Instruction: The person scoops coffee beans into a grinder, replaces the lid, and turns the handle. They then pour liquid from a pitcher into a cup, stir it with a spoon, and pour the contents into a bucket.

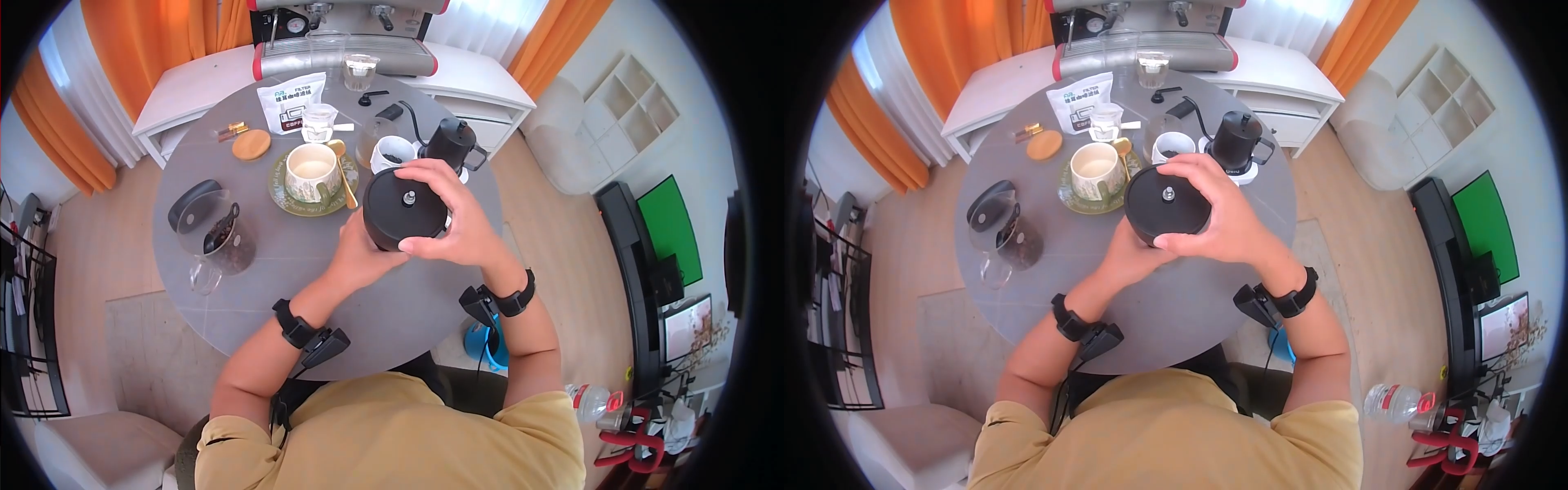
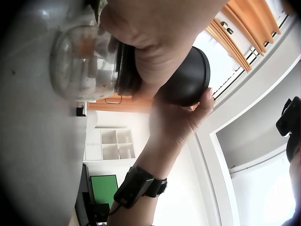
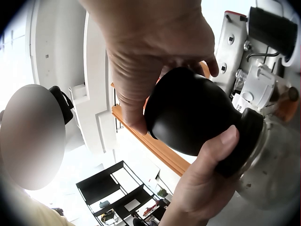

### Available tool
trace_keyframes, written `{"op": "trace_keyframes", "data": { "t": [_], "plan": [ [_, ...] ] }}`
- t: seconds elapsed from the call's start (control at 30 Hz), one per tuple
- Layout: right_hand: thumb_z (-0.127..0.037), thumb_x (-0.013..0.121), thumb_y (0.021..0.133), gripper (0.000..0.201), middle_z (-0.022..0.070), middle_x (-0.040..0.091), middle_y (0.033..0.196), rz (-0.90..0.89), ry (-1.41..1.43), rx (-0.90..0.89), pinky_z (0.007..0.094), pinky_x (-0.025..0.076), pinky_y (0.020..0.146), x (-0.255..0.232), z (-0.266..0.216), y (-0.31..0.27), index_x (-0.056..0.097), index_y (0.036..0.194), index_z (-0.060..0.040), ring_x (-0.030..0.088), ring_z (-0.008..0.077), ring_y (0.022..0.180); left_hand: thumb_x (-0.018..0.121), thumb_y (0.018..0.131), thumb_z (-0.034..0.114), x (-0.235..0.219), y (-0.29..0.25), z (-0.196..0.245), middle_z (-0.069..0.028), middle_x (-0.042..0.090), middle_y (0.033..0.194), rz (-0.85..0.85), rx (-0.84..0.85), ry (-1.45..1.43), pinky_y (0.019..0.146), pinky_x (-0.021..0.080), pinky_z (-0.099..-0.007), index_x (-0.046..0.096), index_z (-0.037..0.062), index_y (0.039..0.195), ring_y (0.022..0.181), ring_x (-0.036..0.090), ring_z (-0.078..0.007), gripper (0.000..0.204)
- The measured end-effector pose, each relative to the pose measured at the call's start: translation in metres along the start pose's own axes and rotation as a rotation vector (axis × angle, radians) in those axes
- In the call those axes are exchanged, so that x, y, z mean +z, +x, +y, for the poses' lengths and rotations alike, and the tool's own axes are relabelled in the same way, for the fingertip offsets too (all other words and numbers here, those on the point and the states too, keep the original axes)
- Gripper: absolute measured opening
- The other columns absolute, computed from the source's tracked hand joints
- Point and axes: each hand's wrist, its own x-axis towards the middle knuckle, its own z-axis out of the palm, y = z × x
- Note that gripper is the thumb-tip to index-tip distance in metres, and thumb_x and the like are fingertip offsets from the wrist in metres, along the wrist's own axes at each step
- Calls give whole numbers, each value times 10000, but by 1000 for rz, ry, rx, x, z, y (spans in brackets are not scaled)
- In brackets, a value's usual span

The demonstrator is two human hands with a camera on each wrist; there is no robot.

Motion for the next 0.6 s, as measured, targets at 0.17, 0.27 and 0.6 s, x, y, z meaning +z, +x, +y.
{"op": "trace_keyframes", "data": {
  "t": [0.17, 0.27, 0.6],
  "plan": [
    [-277, 809, 643, 712, 110, 498, 1217, 10, 24, 12, 354, 383, 972, -1, 1, 0, 504, 1249, -59, 503, 248, 1107, 790, 588, 134, 0, -1, -3, -94, 635, 1054, -15, -4, 60, 833, 496, -339, 526, 56, 1152, 969, 631, -213, 628],
    [-284, 761, 728, 643, 120, 497, 1241, 91, 257, 132, 343, 400, 952, -10, 25, -13, 494, 1270, -63, 525, 228, 1069, 789, 604, 135, -1, -1, 7, -87, 648, 1036, -51, -119, -5, 815, 501, -323, 537, 47, 1131, 944, 636, -186, 591],
    [-259, 700, 777, 270, 176, 650, 838, -155, -610, 567, 406, 491, 705, -12, 92, -56, 640, 892, -22, 621, 337, 813, 798, 636, 152, -3, -2, 7, -83, 663, 988, -73, -176, 111, 807, 504, -320, 562, 33, 1063, 914, 644, -164, 502]
  ]
}}
